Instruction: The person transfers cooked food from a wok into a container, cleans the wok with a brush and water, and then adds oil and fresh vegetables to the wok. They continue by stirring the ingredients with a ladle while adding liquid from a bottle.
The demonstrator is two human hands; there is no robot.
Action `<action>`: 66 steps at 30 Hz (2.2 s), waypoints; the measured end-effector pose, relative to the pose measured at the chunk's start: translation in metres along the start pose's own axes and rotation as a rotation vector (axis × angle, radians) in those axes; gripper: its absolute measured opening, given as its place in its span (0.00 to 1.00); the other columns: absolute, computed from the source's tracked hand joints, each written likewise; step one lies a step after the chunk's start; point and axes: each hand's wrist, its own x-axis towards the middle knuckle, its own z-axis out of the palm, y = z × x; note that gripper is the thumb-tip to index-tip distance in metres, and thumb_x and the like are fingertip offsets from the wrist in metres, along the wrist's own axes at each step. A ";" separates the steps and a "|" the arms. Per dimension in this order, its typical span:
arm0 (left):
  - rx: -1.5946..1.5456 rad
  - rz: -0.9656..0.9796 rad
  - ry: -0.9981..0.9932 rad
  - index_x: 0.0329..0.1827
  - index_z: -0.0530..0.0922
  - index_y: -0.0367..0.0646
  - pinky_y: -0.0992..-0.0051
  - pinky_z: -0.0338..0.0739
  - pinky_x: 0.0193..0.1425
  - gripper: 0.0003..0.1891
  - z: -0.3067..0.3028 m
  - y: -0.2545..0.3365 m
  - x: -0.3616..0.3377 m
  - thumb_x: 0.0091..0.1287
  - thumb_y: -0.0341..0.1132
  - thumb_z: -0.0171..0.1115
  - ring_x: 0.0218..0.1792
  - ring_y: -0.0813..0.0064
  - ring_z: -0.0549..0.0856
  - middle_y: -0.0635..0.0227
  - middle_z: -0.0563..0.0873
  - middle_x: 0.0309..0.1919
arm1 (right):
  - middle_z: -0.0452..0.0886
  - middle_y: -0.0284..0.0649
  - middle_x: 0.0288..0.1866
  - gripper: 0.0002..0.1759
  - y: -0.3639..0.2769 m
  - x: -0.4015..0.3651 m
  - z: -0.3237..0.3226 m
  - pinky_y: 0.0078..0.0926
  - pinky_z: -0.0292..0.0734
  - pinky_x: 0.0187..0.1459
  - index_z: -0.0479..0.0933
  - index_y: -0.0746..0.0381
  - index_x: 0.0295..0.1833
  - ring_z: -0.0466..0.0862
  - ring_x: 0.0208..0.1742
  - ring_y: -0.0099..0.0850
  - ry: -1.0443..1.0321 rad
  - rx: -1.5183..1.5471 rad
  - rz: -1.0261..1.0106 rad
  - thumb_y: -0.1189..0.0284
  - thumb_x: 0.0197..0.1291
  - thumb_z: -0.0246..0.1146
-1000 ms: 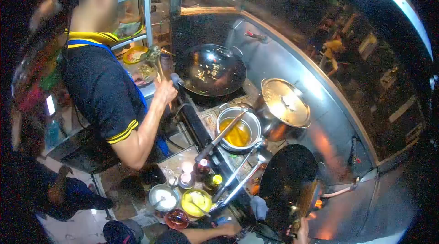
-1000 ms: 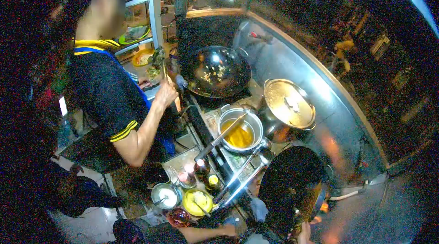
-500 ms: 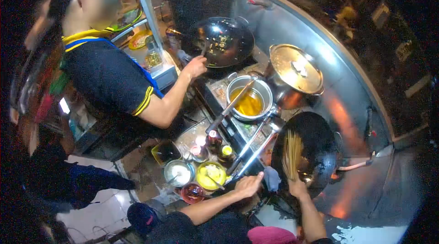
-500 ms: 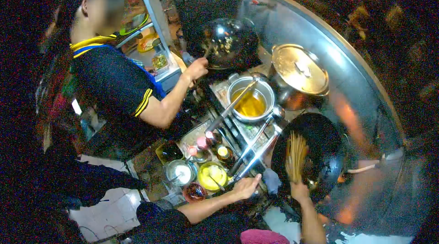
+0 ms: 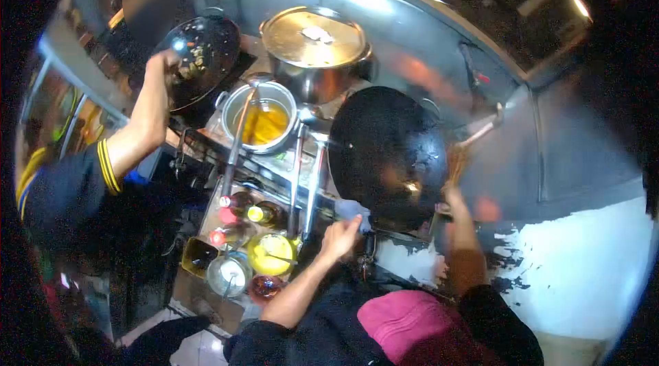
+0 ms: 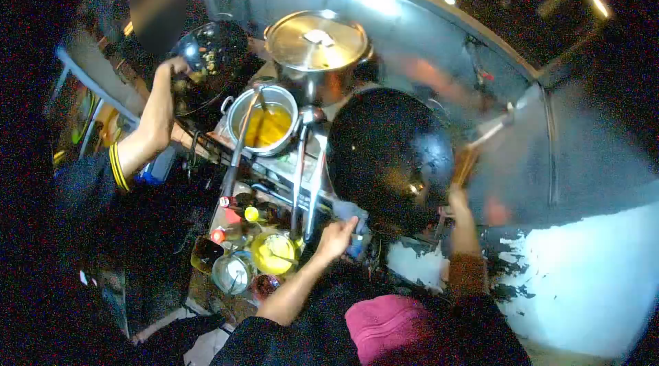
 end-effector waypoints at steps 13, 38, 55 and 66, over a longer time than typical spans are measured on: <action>0.137 0.027 0.160 0.29 0.80 0.32 0.56 0.73 0.44 0.30 0.009 0.009 0.016 0.60 0.56 0.50 0.37 0.46 0.81 0.43 0.81 0.29 | 0.79 0.50 0.47 0.29 -0.058 -0.181 0.177 0.32 0.75 0.44 0.62 0.60 0.64 0.81 0.43 0.40 -0.382 -0.403 -1.064 0.54 0.63 0.50; -0.224 0.083 0.175 0.29 0.79 0.30 0.58 0.76 0.41 0.29 0.063 -0.016 0.013 0.54 0.55 0.56 0.36 0.51 0.83 0.40 0.80 0.29 | 0.73 0.50 0.53 0.28 -0.090 -0.094 0.174 0.35 0.71 0.44 0.62 0.64 0.64 0.75 0.44 0.43 -0.461 -0.195 -0.658 0.57 0.65 0.49; -0.159 -0.162 0.116 0.38 0.79 0.30 0.57 0.76 0.46 0.34 0.042 -0.009 -0.002 0.53 0.60 0.57 0.43 0.51 0.82 0.45 0.82 0.39 | 0.73 0.51 0.55 0.28 -0.113 -0.034 -0.030 0.36 0.71 0.53 0.63 0.64 0.63 0.76 0.50 0.44 0.457 -0.709 -0.735 0.58 0.63 0.50; -0.071 -0.141 0.066 0.37 0.80 0.32 0.59 0.76 0.47 0.28 0.046 0.006 0.001 0.56 0.55 0.55 0.42 0.53 0.83 0.48 0.83 0.37 | 0.77 0.47 0.48 0.25 -0.093 -0.079 0.212 0.31 0.72 0.44 0.69 0.67 0.54 0.75 0.44 0.38 -0.318 0.172 -0.510 0.57 0.64 0.51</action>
